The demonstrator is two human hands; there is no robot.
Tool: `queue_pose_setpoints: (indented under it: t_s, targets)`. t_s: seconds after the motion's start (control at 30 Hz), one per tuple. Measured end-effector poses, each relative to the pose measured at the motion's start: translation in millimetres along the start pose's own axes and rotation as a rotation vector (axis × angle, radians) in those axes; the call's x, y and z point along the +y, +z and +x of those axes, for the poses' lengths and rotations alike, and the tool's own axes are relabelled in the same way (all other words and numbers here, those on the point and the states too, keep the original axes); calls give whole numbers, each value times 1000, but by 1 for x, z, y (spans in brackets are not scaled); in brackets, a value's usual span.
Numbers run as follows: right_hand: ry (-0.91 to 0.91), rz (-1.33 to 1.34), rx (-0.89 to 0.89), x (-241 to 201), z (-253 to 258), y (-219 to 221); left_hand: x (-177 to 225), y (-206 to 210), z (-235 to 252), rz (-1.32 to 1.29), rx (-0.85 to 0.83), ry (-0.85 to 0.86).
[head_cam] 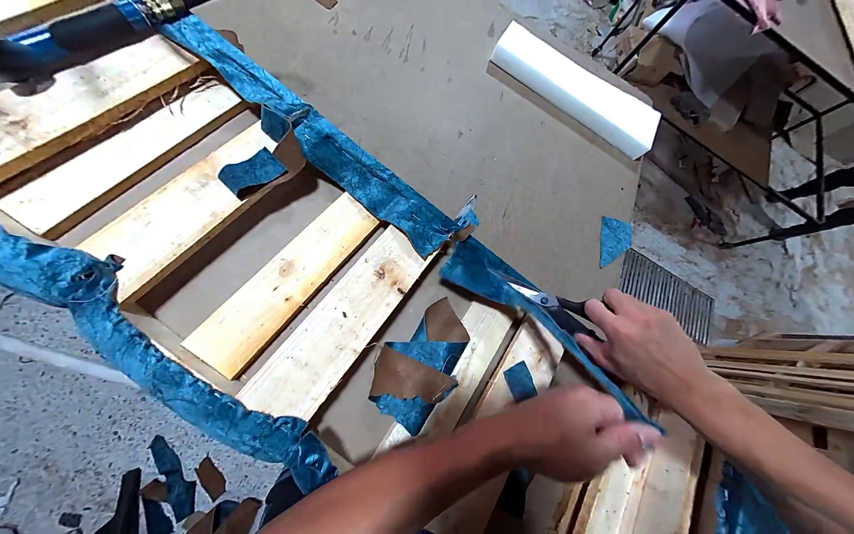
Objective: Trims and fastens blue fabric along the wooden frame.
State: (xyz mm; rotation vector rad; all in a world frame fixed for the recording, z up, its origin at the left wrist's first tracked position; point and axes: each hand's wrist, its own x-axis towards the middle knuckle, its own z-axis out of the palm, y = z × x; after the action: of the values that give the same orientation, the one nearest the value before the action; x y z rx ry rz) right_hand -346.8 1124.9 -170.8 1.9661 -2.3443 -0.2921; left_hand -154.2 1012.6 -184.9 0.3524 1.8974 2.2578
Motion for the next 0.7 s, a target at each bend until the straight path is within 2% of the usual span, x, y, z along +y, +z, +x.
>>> queue_pose_setpoints:
  t_s: [0.1, 0.27, 0.47, 0.6, 0.7]
  targets:
    - [19, -11, 18, -6, -3, -2, 0, 11, 3, 88, -9, 156]
    - [110, -26, -48, -29, 22, -15, 3, 11, 1, 165, -61, 135]
    - [68, 22, -11, -21, 36, -3, 2, 18, -16, 241, -152, 146]
    - [157, 24, -84, -45, 61, -13, 3, 26, -21, 260, -168, 167]
    - [140, 53, -101, -45, 64, -11, 6, 26, -37, 401, -241, 193]
